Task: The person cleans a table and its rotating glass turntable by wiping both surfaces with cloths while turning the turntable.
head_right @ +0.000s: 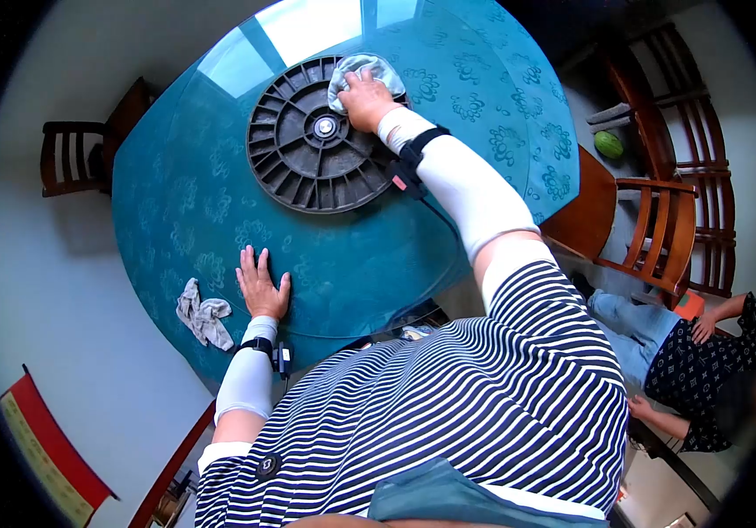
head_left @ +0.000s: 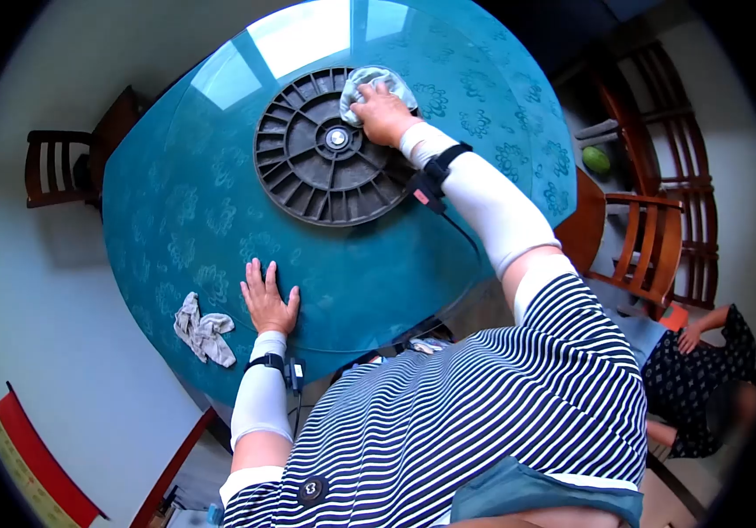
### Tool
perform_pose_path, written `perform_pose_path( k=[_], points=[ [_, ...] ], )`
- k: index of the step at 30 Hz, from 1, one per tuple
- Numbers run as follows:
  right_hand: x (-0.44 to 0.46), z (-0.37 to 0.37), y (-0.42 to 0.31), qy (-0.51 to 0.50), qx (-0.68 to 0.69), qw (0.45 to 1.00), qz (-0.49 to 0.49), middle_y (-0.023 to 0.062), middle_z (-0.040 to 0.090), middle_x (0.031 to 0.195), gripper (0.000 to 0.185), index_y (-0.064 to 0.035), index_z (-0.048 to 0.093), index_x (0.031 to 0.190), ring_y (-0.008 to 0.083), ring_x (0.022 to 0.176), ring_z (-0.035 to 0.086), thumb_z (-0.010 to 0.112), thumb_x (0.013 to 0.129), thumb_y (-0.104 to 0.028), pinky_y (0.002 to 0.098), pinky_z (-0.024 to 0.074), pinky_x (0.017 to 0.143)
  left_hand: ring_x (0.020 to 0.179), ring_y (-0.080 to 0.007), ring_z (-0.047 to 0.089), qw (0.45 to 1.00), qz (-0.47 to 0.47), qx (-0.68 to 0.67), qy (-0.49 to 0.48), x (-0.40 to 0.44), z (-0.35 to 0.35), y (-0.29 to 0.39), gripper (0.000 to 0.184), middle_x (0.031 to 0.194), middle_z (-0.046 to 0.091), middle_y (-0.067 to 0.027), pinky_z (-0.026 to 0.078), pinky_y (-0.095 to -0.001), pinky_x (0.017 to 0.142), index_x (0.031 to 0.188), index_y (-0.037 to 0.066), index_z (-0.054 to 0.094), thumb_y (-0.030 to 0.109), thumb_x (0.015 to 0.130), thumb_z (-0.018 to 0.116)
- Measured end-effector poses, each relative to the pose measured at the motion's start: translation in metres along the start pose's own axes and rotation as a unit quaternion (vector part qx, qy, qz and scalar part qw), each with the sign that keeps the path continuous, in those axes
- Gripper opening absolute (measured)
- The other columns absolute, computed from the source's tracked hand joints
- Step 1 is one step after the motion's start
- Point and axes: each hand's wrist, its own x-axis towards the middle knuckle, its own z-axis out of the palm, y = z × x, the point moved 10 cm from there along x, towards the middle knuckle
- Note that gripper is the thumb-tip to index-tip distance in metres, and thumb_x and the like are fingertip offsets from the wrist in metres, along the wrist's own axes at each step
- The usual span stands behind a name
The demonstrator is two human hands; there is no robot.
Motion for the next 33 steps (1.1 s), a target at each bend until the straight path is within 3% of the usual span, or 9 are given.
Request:
perform_pose_path(
  k=[6,8,10,15,18,22,27,32,33],
  points=[
    [-0.024,0.0,-0.001,-0.101,-0.032,0.994,0.015,0.0148,0.053,0.129,0.027,-0.0103,0.074,0.104,0.0371,0.12,0.05,0.062,0.08,-0.015,0.0458,0.0489,0.097,0.148,-0.0364,0.021,1.0,0.004,-0.009,0.006,-0.003,0.002,-0.003,0.074,0.159,0.025,-0.0164,0.017,-0.0572,0.118,0.146,0.018,0.037,0.04,0.082,0.067],
    [-0.05,-0.005,0.01,-0.11,0.005,0.991,0.071,0.0159,0.056,0.125,0.028,-0.0084,0.074,0.102,0.039,0.116,0.055,0.063,0.079,-0.019,0.0466,0.0496,0.096,0.148,-0.0361,0.02,1.0,-0.001,-0.017,0.005,-0.003,0.008,-0.007,0.074,0.16,0.024,-0.0163,0.016,-0.0567,0.118,0.147,0.017,0.036,0.04,0.083,0.065],
    [-0.075,-0.012,0.027,-0.189,0.067,0.974,0.103,0.0182,0.06,0.119,0.031,-0.007,0.074,0.102,0.0414,0.111,0.059,0.061,0.078,-0.023,0.0481,0.0503,0.095,0.148,-0.0363,0.021,1.0,-0.001,-0.013,0.011,-0.003,0.002,-0.004,0.074,0.159,0.025,-0.0162,0.018,-0.0577,0.117,0.145,0.018,0.04,0.041,0.081,0.068],
    [-0.07,-0.054,0.078,0.14,0.126,0.969,0.161,0.0195,0.06,0.117,0.031,-0.0168,0.072,0.107,0.0415,0.107,0.057,0.055,0.081,-0.018,0.0487,0.0479,0.096,0.148,-0.0357,0.02,1.0,-0.001,-0.015,0.012,-0.002,0.0,-0.003,0.073,0.159,0.024,-0.016,0.018,-0.0574,0.117,0.145,0.018,0.04,0.042,0.081,0.067],
    [-0.041,-0.043,0.08,0.205,0.122,0.964,0.121,0.018,0.051,0.136,0.042,-0.0191,0.066,0.122,0.0416,0.121,0.05,0.058,0.081,-0.014,0.0453,0.0449,0.101,0.148,-0.0355,0.02,1.0,-0.002,-0.014,0.012,-0.002,-0.001,-0.002,0.073,0.159,0.024,-0.0158,0.017,-0.0571,0.118,0.145,0.018,0.04,0.042,0.081,0.067],
    [-0.05,0.007,0.053,0.099,0.033,0.988,0.116,0.0205,0.05,0.135,0.04,-0.0141,0.066,0.119,0.0436,0.121,0.047,0.063,0.079,-0.016,0.048,0.0415,0.105,0.148,-0.0351,0.02,1.0,-0.002,-0.016,0.011,-0.002,-0.003,-0.001,0.073,0.159,0.025,-0.0154,0.017,-0.0567,0.118,0.145,0.018,0.04,0.042,0.081,0.067],
    [-0.137,-0.005,0.03,0.163,0.164,0.97,0.08,0.0208,0.054,0.125,0.041,-0.0125,0.066,0.114,0.0428,0.116,0.051,0.069,0.074,-0.012,0.0492,0.0428,0.102,0.148,-0.0345,0.021,1.0,-0.008,-0.02,0.01,-0.002,-0.001,-0.003,0.073,0.159,0.025,-0.015,0.018,-0.0566,0.118,0.145,0.018,0.04,0.042,0.081,0.067],
    [-0.171,0.0,0.015,0.139,0.189,0.971,0.05,0.0198,0.056,0.12,0.04,-0.0127,0.067,0.113,0.04,0.113,0.055,0.069,0.073,-0.015,0.0447,0.0467,0.098,0.149,-0.0339,0.021,1.0,-0.003,-0.016,0.019,-0.004,-0.001,-0.003,0.072,0.159,0.025,-0.0148,0.018,-0.0564,0.118,0.145,0.019,0.04,0.042,0.082,0.067],
    [-0.161,0.008,0.03,0.115,0.253,0.958,0.078,0.0197,0.058,0.118,0.039,-0.0117,0.068,0.112,0.0389,0.111,0.056,0.067,0.073,-0.016,0.0438,0.0473,0.097,0.149,-0.0339,0.021,1.0,-0.003,-0.014,0.018,-0.003,0.0,-0.003,0.072,0.159,0.025,-0.0148,0.018,-0.0561,0.118,0.145,0.019,0.04,0.042,0.082,0.066]
  ],
)
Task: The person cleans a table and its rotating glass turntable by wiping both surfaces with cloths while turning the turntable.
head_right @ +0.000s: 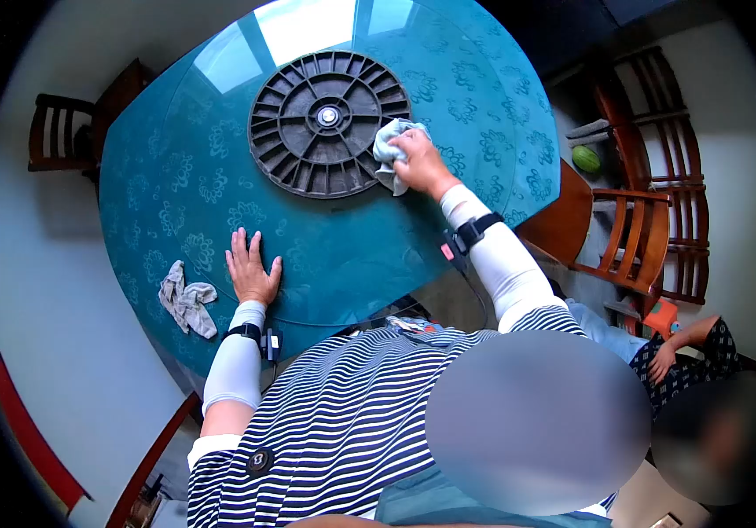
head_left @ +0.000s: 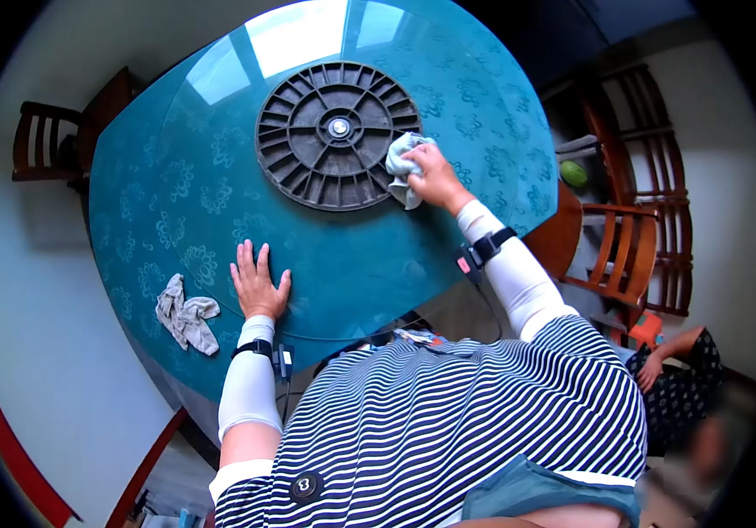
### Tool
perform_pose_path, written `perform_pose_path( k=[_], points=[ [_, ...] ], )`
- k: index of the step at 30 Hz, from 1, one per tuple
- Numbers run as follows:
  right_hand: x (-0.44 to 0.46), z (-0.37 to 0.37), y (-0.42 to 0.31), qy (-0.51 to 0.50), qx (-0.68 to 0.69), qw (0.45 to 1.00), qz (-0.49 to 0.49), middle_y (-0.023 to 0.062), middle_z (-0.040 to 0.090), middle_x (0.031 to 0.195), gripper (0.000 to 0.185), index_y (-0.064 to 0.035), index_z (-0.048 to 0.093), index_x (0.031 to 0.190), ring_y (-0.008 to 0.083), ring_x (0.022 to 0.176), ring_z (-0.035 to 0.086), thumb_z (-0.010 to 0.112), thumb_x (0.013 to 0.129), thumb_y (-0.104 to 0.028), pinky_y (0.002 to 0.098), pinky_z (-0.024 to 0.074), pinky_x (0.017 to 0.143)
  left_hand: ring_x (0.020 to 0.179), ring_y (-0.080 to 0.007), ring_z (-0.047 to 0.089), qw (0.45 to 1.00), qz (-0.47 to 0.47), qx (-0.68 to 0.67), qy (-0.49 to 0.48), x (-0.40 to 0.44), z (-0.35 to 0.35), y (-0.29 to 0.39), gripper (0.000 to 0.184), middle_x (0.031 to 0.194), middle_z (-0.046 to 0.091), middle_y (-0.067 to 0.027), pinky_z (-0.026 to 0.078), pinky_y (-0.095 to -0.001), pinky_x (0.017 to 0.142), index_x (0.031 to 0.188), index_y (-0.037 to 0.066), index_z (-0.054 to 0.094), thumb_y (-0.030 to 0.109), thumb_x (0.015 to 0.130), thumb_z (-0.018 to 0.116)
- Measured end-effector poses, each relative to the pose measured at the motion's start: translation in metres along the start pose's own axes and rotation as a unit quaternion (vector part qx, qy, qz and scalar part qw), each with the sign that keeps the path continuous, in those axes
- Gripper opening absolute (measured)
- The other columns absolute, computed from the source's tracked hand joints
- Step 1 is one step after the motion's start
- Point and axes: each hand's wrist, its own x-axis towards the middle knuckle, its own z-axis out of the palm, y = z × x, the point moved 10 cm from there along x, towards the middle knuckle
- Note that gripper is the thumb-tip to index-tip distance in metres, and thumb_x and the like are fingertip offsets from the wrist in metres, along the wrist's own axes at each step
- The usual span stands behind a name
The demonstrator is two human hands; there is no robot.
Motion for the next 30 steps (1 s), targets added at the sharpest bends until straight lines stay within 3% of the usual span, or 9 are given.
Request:
perform_pose_path(
  k=[2,4,7,9,15,21,23,25,30],
  points=[
    [0.023,-0.017,0.014,0.046,0.061,0.996,0.04,0.0207,0.061,0.109,0.038,-0.0085,0.07,0.109,0.0365,0.104,0.06,0.063,0.074,-0.019,0.0421,0.0493,0.094,0.149,-0.0339,0.021,1.0,0.0,0.002,0.001,0.002,0.0,0.0,0.072,0.159,0.025,-0.0148,0.018,-0.0559,0.118,0.145,0.019,0.04,0.043,0.082,0.066],
    [0.049,-0.039,0.028,0.132,-0.023,0.99,0.048,0.0219,0.061,0.115,0.04,-0.0089,0.069,0.113,0.0377,0.1,0.061,0.062,0.074,-0.018,0.0427,0.0503,0.093,0.149,-0.0337,0.021,1.0,-0.001,0.0,0.004,0.0,-0.001,-0.001,0.071,0.159,0.025,-0.0147,0.017,-0.0553,0.118,0.145,0.019,0.04,0.043,0.083,0.066],
    [0.078,-0.05,0.064,0.178,-0.116,0.974,0.083,0.0184,0.056,0.128,0.039,-0.0152,0.069,0.117,0.0383,0.114,0.054,0.063,0.078,-0.017,0.0437,0.0461,0.1,0.149,-0.0332,0.021,1.0,0.005,0.0,0.01,-0.001,-0.003,0.0,0.071,0.16,0.025,-0.0146,0.017,-0.0549,0.118,0.145,0.018,0.041,0.043,0.083,0.065],
    [0.072,-0.017,0.1,0.036,-0.18,0.97,0.157,0.0148,0.052,0.134,0.041,-0.0179,0.068,0.121,0.0394,0.123,0.048,0.064,0.081,-0.017,0.0458,0.0441,0.103,0.149,-0.0336,0.02,1.0,0.005,-0.002,0.006,-0.001,-0.002,0.002,0.072,0.16,0.025,-0.0146,0.017,-0.0554,0.118,0.146,0.018,0.04,0.042,0.083,0.065],
    [-0.054,0.005,0.027,0.02,-0.213,0.975,0.063,0.0176,0.045,0.143,0.048,-0.0119,0.061,0.126,0.0402,0.124,0.044,0.066,0.079,-0.017,0.0492,0.0466,0.098,0.149,-0.0339,0.02,1.0,0.009,0.001,0.002,-0.001,-0.002,0.003,0.071,0.159,0.026,-0.0146,0.017,-0.0559,0.118,0.145,0.017,0.04,0.041,0.083,0.065],
    [-0.187,0.008,-0.043,-0.076,-0.175,0.981,-0.047,0.019,0.038,0.147,0.056,-0.0106,0.054,0.131,0.0438,0.131,0.037,0.069,0.081,-0.032,0.0557,0.0338,0.106,0.149,-0.0348,0.02,1.0,0.015,0.006,0.004,0.0,-0.001,0.005,0.071,0.159,0.026,-0.0152,0.017,-0.0566,0.118,0.145,0.016,0.041,0.04,0.082,0.066],
    [-0.18,0.008,-0.029,-0.081,-0.197,0.976,-0.042,0.0193,0.036,0.149,0.055,-0.0119,0.053,0.132,0.0454,0.133,0.035,0.068,0.082,-0.03,0.0571,0.0329,0.107,0.149,-0.0357,0.019,1.0,0.007,0.01,-0.007,0.001,-0.002,0.005,0.071,0.159,0.026,-0.0158,0.017,-0.0568,0.118,0.144,0.016,0.041,0.039,0.082,0.066],
    [-0.148,-0.005,-0.009,0.004,-0.199,0.98,-0.025,0.0188,0.036,0.15,0.052,-0.0133,0.053,0.132,0.0466,0.134,0.035,0.066,0.084,-0.027,0.059,0.0313,0.108,0.149,-0.0361,0.019,1.0,0.01,0.013,-0.01,0.0,-0.002,0.007,0.071,0.158,0.026,-0.0161,0.017,-0.0571,0.117,0.144,0.016,0.041,0.038,0.082,0.066],
    [-0.021,-0.021,0.069,0.072,-0.16,0.984,-0.011,0.0153,0.042,0.148,0.043,-0.0179,0.062,0.128,0.0443,0.138,0.033,0.064,0.085,-0.02,0.0528,0.029,0.113,0.148,-0.0374,0.02,1.0,0.007,0.023,-0.018,0.003,-0.003,0.007,0.071,0.158,0.027,-0.0169,0.017,-0.0587,0.117,0.144,0.015,0.04,0.037,0.081,0.066]
  ],
)
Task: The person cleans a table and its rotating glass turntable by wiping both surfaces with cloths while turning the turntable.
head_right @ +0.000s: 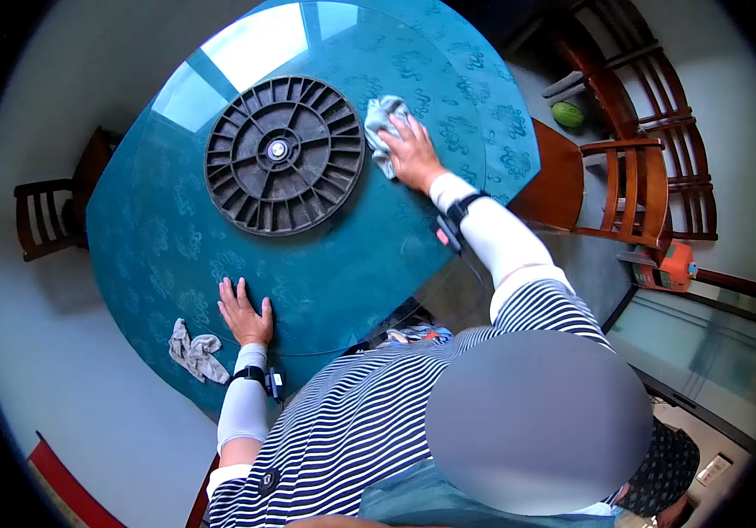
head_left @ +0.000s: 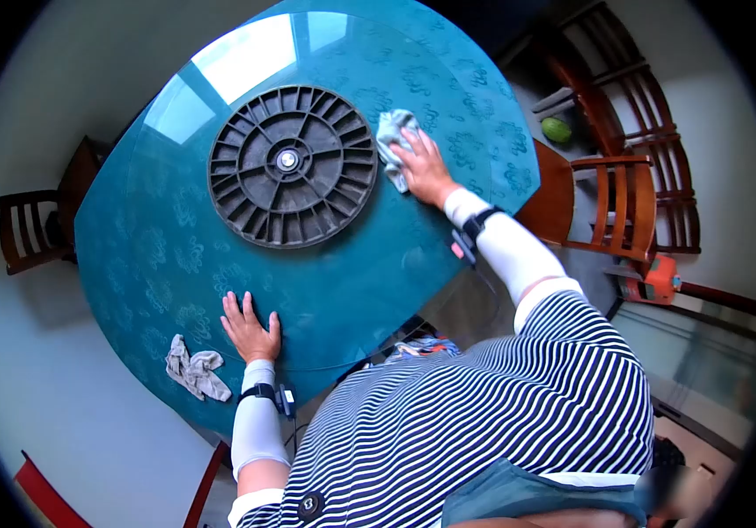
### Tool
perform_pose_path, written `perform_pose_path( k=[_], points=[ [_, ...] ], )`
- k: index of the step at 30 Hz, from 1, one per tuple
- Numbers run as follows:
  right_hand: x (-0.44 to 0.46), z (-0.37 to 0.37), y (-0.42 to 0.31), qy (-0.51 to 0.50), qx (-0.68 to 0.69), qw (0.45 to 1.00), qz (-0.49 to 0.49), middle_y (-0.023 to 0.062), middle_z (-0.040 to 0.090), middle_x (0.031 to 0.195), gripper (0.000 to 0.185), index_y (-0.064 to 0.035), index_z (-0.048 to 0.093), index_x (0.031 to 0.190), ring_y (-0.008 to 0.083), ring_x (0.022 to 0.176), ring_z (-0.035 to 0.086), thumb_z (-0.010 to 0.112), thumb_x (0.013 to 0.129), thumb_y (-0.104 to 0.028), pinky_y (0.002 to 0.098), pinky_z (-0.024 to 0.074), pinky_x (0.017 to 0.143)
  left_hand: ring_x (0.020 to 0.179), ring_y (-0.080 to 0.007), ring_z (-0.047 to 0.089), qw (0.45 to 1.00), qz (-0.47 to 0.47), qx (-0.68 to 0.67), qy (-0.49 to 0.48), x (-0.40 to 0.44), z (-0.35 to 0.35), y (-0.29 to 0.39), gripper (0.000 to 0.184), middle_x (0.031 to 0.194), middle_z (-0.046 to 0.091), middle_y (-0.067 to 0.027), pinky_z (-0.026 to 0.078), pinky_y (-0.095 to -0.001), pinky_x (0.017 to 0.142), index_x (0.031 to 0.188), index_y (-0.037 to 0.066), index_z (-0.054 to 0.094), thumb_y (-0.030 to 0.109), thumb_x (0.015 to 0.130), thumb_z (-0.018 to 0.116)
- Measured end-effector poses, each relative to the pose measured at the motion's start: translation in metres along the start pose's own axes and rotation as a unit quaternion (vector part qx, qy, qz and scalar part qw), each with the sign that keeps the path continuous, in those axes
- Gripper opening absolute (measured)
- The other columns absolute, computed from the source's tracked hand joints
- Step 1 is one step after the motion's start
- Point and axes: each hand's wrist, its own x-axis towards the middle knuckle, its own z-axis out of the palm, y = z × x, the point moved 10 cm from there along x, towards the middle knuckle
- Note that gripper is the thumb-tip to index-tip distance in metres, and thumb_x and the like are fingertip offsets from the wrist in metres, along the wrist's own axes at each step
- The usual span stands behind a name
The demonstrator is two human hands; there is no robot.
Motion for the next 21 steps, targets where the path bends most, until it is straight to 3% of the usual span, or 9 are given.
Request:
perform_pose_path(
  k=[9,12,16,21],
  points=[
    [0.159,0.059,0.025,-0.144,-0.026,0.989,0.011,0.0068,0.026,0.161,0.045,-0.0306,0.051,0.142,0.0353,0.149,0.021,0.052,0.097,-0.028,0.0497,0.0187,0.12,0.148,-0.0399,0.02,1.0,-0.001,-0.004,-0.014,0.0,0.005,-0.004,0.073,0.158,0.026,-0.0184,0.016,-0.0608,0.116,0.143,0.015,0.04,0.037,0.079,0.066],
    [0.208,0.07,0.026,-0.155,-0.03,0.986,0.046,0.0062,0.023,0.162,0.047,-0.0331,0.047,0.145,0.0347,0.15,0.018,0.052,0.098,-0.031,0.0508,0.0178,0.12,0.148,-0.0402,0.02,1.0,-0.002,-0.006,-0.021,-0.001,0.006,-0.005,0.075,0.158,0.025,-0.0186,0.016,-0.061,0.116,0.143,0.014,0.04,0.038,0.078,0.067],
    [0.27,0.089,0.041,-0.161,-0.058,0.982,0.08,0.0057,0.021,0.163,0.051,-0.0354,0.042,0.148,0.0353,0.15,0.017,0.051,0.098,-0.046,0.0575,0.0168,0.119,0.148,-0.04,0.02,0.999,-0.016,-0.008,-0.034,0.0,0.006,-0.006,0.075,0.158,0.026,-0.0183,0.015,-0.0609,0.117,0.143,0.015,0.04,0.037,0.077,0.068],
    [0.301,0.09,0.098,-0.147,-0.136,0.97,0.135,0.0031,0.018,0.164,0.055,-0.0376,0.037,0.15,0.0323,0.15,0.017,0.044,0.098,-0.055,0.0588,0.0147,0.119,0.147,-0.0396,0.021,0.999,-0.024,-0.012,-0.044,0.002,0.009,-0.008,0.074,0.158,0.027,-0.0174,0.014,-0.0606,0.117,0.142,0.017,0.041,0.036,0.075,0.069]
  ],
)
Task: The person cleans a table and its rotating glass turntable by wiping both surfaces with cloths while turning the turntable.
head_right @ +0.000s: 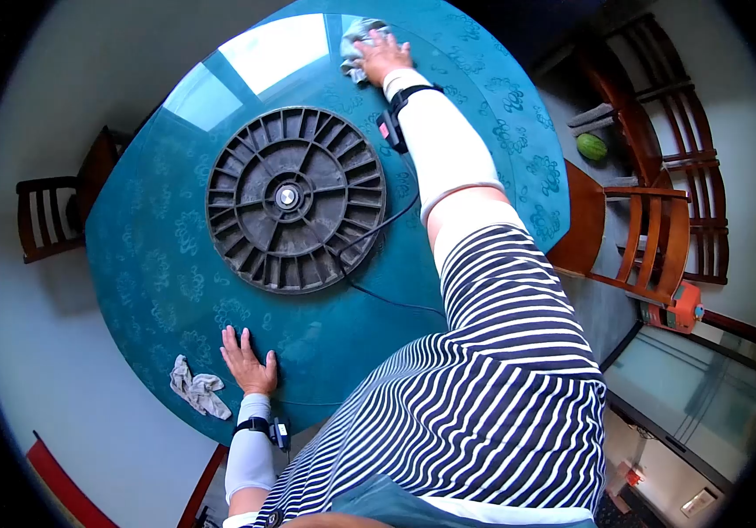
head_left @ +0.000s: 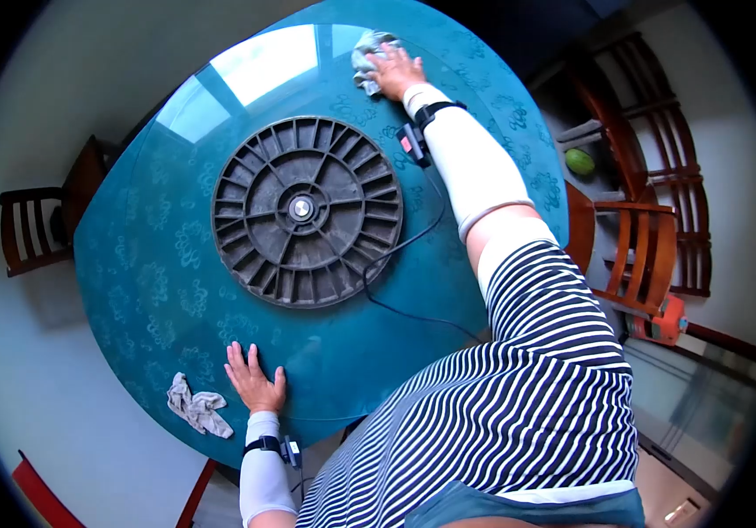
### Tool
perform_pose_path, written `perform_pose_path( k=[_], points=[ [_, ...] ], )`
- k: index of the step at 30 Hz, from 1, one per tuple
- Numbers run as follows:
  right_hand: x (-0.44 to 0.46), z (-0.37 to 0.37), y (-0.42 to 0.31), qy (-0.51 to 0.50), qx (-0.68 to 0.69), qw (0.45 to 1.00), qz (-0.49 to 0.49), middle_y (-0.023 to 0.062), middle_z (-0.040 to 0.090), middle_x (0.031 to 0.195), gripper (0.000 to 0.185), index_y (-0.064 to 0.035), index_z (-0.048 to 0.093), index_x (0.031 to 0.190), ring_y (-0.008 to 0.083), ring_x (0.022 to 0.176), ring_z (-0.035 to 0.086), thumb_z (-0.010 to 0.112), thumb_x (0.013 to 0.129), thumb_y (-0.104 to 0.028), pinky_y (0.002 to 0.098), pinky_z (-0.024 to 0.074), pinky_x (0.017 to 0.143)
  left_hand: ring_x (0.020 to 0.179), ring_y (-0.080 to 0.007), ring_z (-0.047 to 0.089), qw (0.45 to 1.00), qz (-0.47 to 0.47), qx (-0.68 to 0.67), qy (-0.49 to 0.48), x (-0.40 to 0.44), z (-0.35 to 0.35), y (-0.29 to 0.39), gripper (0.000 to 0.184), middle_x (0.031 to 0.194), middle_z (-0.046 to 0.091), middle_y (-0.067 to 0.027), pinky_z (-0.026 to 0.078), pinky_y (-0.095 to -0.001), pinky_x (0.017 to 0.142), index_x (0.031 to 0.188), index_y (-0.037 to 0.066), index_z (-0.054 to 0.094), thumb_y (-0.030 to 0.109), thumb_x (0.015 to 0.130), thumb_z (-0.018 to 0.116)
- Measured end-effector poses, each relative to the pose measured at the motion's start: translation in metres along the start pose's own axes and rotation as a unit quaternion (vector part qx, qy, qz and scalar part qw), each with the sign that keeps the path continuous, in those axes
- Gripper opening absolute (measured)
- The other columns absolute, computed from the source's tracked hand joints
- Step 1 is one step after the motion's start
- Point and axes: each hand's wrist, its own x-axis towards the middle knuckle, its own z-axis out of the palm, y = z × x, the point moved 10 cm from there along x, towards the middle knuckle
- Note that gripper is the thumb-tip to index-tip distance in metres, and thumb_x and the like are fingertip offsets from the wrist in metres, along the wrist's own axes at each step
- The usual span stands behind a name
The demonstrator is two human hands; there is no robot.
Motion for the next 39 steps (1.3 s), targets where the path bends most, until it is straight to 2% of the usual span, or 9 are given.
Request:
perform_pose_path(
  k=[8,15,20,22,26,32,34,37,39],
  points=[
    [-0.067,-0.001,0.141,0.052,0.046,0.987,0.146,0.0087,0.026,0.161,0.049,-0.0312,0.043,0.147,0.0364,0.147,0.024,0.047,0.099,-0.044,0.0555,0.0192,0.119,0.147,-0.0401,0.021,1.0,0.02,0.009,0.006,0.0,0.002,0.001,0.074,0.158,0.027,-0.0179,0.014,-0.0609,0.117,0.143,0.015,0.04,0.037,0.077,0.067],
    [-0.201,0.003,0.183,0.052,0.054,0.982,0.173,0.0121,0.028,0.159,0.049,-0.0259,0.045,0.146,0.0412,0.146,0.023,0.051,0.098,-0.038,0.0555,0.0225,0.117,0.148,-0.0396,0.02,0.999,0.039,0.024,0.03,-0.003,-0.002,0.006,0.073,0.159,0.025,-0.0183,0.016,-0.0602,0.116,0.147,0.015,0.036,0.038,0.083,0.062],
    [-0.306,0.028,0.19,0.105,0.028,0.985,0.137,0.0212,0.033,0.153,0.048,-0.0167,0.05,0.142,0.0451,0.141,0.028,0.053,0.097,-0.035,0.0503,0.0235,0.118,0.148,-0.0373,0.02,0.998,0.051,0.026,0.04,-0.004,0.0,0.006,0.071,0.159,0.025,-0.0177,0.016,-0.0598,0.116,0.147,0.015,0.038,0.039,0.085,0.062],
    [-0.352,0.026,0.174,0.106,-0.011,0.986,0.128,0.0255,0.041,0.145,0.05,-0.0079,0.048,0.142,0.0385,0.14,0.033,0.049,0.1,-0.033,0.0474,0.0216,0.118,0.149,-0.0372,0.019,0.997,0.045,0.025,0.052,-0.004,-0.001,0.005,0.069,0.159,0.025,-0.0173,0.016,-0.0594,0.116,0.146,0.014,0.039,0.038,0.085,0.062],
    [-0.443,0.021,0.136,0.106,0.016,0.981,0.163,0.0258,0.039,0.146,0.048,-0.0063,0.05,0.14,0.0401,0.139,0.033,0.051,0.098,-0.03,0.0485,0.0232,0.117,0.149,-0.0355,0.02,0.996,0.049,0.023,0.068,-0.007,-0.002,0.004,0.068,0.159,0.025,-0.0168,0.017,-0.0585,0.117,0.146,0.015,0.039,0.039,0.087,0.062],
    [-0.558,0.043,0.061,0.077,0.084,0.97,0.217,0.0272,0.026,0.152,0.05,-0.0062,0.046,0.142,0.0442,0.141,0.027,0.053,0.097,-0.027,0.0533,0.0194,0.118,0.149,-0.0348,0.021,0.991,0.074,0.019,0.112,-0.011,0.006,-0.005,0.07,0.158,0.028,-0.0168,0.019,-0.0586,0.116,0.146,0.016,0.039,0.048,0.088,0.062],
    [-0.595,0.048,0.027,0.081,0.121,0.96,0.239,0.0271,0.026,0.152,0.05,-0.0066,0.047,0.142,0.0462,0.142,0.024,0.054,0.096,-0.026,0.0542,0.0187,0.118,0.149,-0.0354,0.02,0.988,0.085,-0.036,0.127,-0.014,0.002,-0.007,0.072,0.158,0.028,-0.0172,0.018,-0.0595,0.116,0.145,0.016,0.042,0.053,0.087,0.063],
    [-0.63,0.041,-0.047,0.097,0.098,0.972,0.191,0.023,0.028,0.153,0.049,-0.0096,0.052,0.139,0.0488,0.142,0.021,0.059,0.092,-0.025,0.0563,0.018,0.118,0.15,-0.0353,0.017,0.985,0.076,-0.146,0.053,0.0,0.018,-0.027,0.07,0.159,0.027,-0.0194,0.012,-0.0603,0.116,0.143,0.014,0.047,0.058,0.09,0.058],
    [-0.644,0.051,-0.1,0.103,0.078,0.982,0.14,0.0207,0.03,0.154,0.049,-0.0126,0.054,0.138,0.0517,0.141,0.02,0.058,0.091,-0.027,0.0567,0.0192,0.117,0.149,-0.039,0.017,0.969,0.085,-0.229,0.038,-0.002,0.015,-0.041,0.068,0.157,0.028,-0.0219,0.014,-0.0614,0.115,0.143,0.012,0.046,0.053,0.091,0.06]
  ],
)
